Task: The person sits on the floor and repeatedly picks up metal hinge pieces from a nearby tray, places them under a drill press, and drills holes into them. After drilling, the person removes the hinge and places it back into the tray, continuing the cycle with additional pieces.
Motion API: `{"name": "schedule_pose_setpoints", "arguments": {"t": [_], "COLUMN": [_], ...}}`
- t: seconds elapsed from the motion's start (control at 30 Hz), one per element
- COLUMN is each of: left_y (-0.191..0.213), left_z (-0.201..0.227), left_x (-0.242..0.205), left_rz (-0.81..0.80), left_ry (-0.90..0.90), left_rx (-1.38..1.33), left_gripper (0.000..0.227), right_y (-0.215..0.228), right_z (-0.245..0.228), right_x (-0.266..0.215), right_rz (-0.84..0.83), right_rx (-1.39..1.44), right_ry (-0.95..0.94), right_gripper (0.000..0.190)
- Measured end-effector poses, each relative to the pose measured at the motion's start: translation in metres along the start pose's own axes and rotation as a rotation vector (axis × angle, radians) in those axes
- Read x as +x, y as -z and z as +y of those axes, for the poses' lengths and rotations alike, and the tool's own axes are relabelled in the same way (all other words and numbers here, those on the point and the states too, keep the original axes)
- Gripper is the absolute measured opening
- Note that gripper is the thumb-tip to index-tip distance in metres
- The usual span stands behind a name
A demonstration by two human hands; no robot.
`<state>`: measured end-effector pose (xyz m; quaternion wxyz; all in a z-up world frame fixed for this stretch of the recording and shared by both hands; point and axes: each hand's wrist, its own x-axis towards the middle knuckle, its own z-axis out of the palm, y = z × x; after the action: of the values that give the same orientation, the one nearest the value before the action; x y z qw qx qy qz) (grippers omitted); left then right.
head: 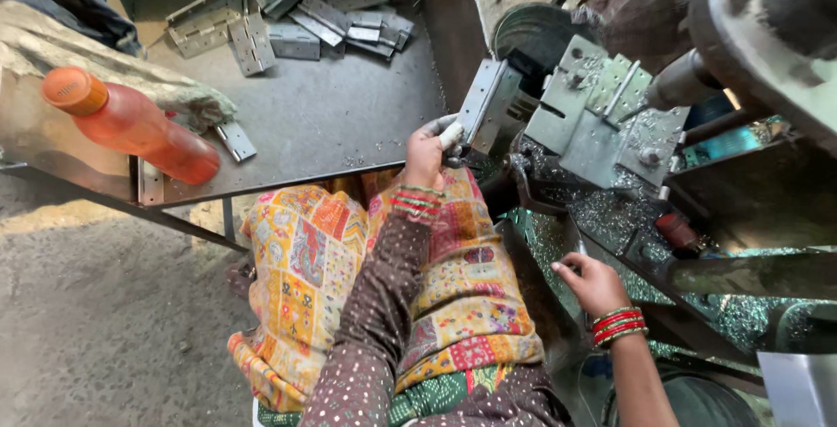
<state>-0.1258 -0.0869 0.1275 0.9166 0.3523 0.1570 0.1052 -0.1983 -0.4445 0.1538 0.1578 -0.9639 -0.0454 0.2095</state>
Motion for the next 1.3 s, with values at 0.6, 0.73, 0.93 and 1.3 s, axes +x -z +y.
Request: {"name": "schedule_pose_setpoints", "arguments": {"t": [0.6, 0.73, 0.93, 1.3], "left_y": [-0.106, -0.130, -0.159, -0.149], "left_z": [-0.068, -0.067, -0.088, -0.105], "left_x": [-0.095, -0.101, -0.054, -0.049], "left_rz": [-0.061, -0.135, -0.379, -0.304], "left_ry": [-0.432, -0.993, -0.723, -0.975], "left_rx": [1.399, 1.713, 1.986, 1.917], "left_gripper": [0.063, 0.058, 0.031, 0.031], "right_y": [-0.007, 0.019, 0.037, -0.064], "right_z": [0.007, -0.002, -0.022, 0.031], "right_x": [-0.005, -0.001, -0.006, 0.001], "right_rz": [0.011, -0.136, -0.047, 0.117], "right_rx": [0.027, -0.075, -0.042, 0.026], "right_ry": [0.079, 0.032, 0.096, 0.126], "right_gripper": [0.042, 0.045, 0.044, 0.031]}}
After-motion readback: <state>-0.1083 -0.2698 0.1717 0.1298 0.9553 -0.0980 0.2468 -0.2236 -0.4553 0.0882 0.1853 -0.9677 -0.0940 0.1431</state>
